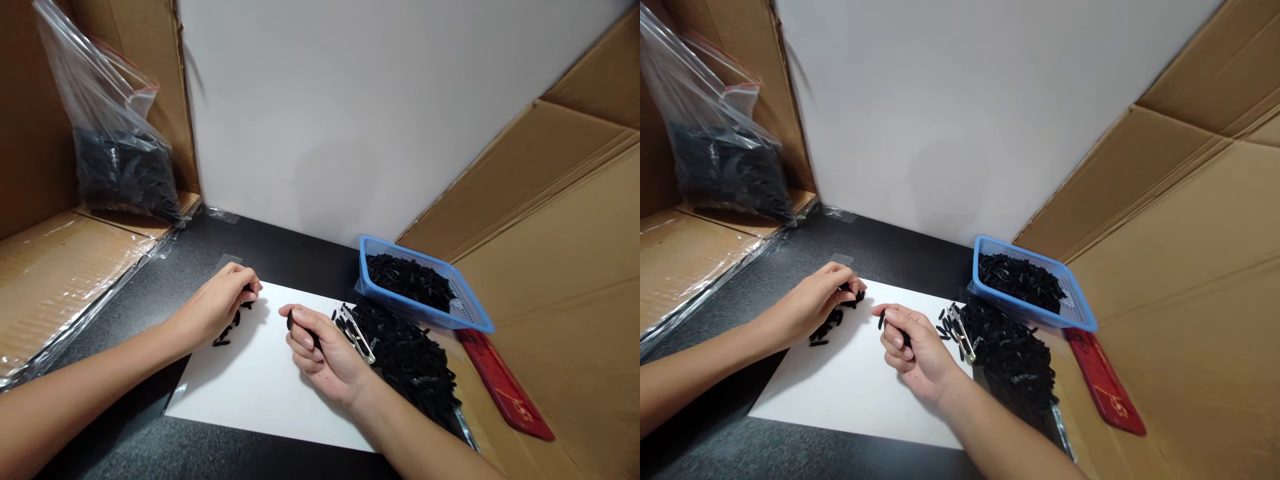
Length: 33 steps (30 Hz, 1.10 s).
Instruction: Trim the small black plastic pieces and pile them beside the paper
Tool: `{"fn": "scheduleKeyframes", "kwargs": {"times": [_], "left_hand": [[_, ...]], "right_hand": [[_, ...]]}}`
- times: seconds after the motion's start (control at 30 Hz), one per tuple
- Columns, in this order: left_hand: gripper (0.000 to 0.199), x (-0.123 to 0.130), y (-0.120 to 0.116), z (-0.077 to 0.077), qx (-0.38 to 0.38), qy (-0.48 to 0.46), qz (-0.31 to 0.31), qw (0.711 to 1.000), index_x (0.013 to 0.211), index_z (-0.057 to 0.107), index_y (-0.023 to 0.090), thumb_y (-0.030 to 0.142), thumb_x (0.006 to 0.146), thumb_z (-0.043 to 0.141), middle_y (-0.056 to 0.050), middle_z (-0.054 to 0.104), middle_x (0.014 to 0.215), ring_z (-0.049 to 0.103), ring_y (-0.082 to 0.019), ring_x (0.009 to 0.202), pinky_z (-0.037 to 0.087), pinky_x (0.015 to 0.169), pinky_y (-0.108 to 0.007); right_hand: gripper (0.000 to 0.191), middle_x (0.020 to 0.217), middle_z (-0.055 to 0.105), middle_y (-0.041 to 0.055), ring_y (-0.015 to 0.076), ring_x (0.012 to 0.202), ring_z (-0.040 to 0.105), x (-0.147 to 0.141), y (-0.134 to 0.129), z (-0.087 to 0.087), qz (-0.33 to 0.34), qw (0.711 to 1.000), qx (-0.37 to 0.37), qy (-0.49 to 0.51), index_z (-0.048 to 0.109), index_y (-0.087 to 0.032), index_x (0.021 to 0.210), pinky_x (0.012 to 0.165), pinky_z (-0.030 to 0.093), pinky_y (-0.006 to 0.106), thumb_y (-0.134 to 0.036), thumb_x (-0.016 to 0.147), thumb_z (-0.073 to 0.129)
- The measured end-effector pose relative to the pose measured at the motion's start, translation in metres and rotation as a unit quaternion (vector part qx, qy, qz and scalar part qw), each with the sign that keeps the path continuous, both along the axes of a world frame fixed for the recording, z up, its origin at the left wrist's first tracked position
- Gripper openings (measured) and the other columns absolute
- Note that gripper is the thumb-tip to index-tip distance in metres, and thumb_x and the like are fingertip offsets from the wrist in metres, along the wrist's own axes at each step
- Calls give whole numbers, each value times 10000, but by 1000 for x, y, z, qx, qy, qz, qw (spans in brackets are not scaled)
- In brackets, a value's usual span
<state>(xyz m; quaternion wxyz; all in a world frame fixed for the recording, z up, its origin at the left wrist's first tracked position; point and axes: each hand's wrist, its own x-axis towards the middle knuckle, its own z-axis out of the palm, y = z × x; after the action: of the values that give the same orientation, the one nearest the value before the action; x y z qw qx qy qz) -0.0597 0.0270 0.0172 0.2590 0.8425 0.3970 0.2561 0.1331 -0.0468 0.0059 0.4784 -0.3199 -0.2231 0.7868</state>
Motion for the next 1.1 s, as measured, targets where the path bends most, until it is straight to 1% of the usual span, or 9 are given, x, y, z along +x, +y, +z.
{"fn": "scheduleKeyframes", "kwargs": {"times": [0.1,0.2,0.27,0.33,0.47,0.63,0.87,0.93,1.1], "left_hand": [[94,8,-10,8,-182,-125,8,975,803,470,216,242,891,448,49,522,667,474,-108,578,351,575,-239],[95,17,-23,13,-399,-261,-6,879,867,485,205,297,887,495,58,518,666,401,-65,500,284,499,-201],[108,21,-30,14,-475,-307,-17,824,913,527,186,271,857,562,38,550,718,417,-58,536,317,539,-201],[131,23,-34,15,-507,-326,-28,798,931,562,170,245,834,608,13,580,774,459,-70,603,365,616,-219],[132,23,-38,14,-508,-315,-33,801,921,587,173,248,821,632,-9,608,815,514,-113,720,375,674,-244],[131,23,-39,8,-489,-311,-42,814,945,543,195,270,849,593,-23,650,815,514,-123,699,352,659,-265],[107,24,-42,11,-460,-281,-55,840,914,488,209,294,890,548,46,606,647,433,-92,581,295,573,-244],[140,24,-43,11,-456,-271,-61,845,904,471,210,323,893,552,46,622,632,435,-91,562,298,564,-243],[151,23,-42,9,-493,-311,-44,811,886,483,194,329,897,549,6,668,679,482,-95,588,332,605,-246]], "right_hand": [[189,460,375,-99,24,387,126,0,0,0,5,1000,10,0,684,-131,847,328,105,135,-269,735,746],[209,470,377,-98,23,396,122,0,0,0,1,1000,13,0,645,-147,785,333,104,128,-289,715,781],[235,476,379,-96,23,402,120,0,0,-1,-5,1000,15,-1,612,-151,733,336,103,128,-299,709,792],[257,480,377,-96,22,401,121,-1,0,-2,-8,1000,20,-6,597,-148,708,338,104,132,-316,713,790],[258,519,418,-78,13,396,139,-1,1,-2,-4,999,32,-27,600,-130,697,343,110,143,-334,744,751],[222,571,519,-27,37,404,266,0,2,-2,-42,999,29,-13,512,-162,611,346,115,151,-284,739,646],[244,574,519,-42,47,422,312,-7,0,-6,-73,971,105,-200,665,-160,863,376,150,181,-368,749,722],[232,557,529,-39,55,441,332,-9,-1,-7,-86,962,126,-227,683,-155,829,396,175,193,-354,730,750],[232,535,572,-18,45,415,278,-7,0,-5,-109,963,108,-220,670,-142,678,388,137,209,-351,704,770]]}}
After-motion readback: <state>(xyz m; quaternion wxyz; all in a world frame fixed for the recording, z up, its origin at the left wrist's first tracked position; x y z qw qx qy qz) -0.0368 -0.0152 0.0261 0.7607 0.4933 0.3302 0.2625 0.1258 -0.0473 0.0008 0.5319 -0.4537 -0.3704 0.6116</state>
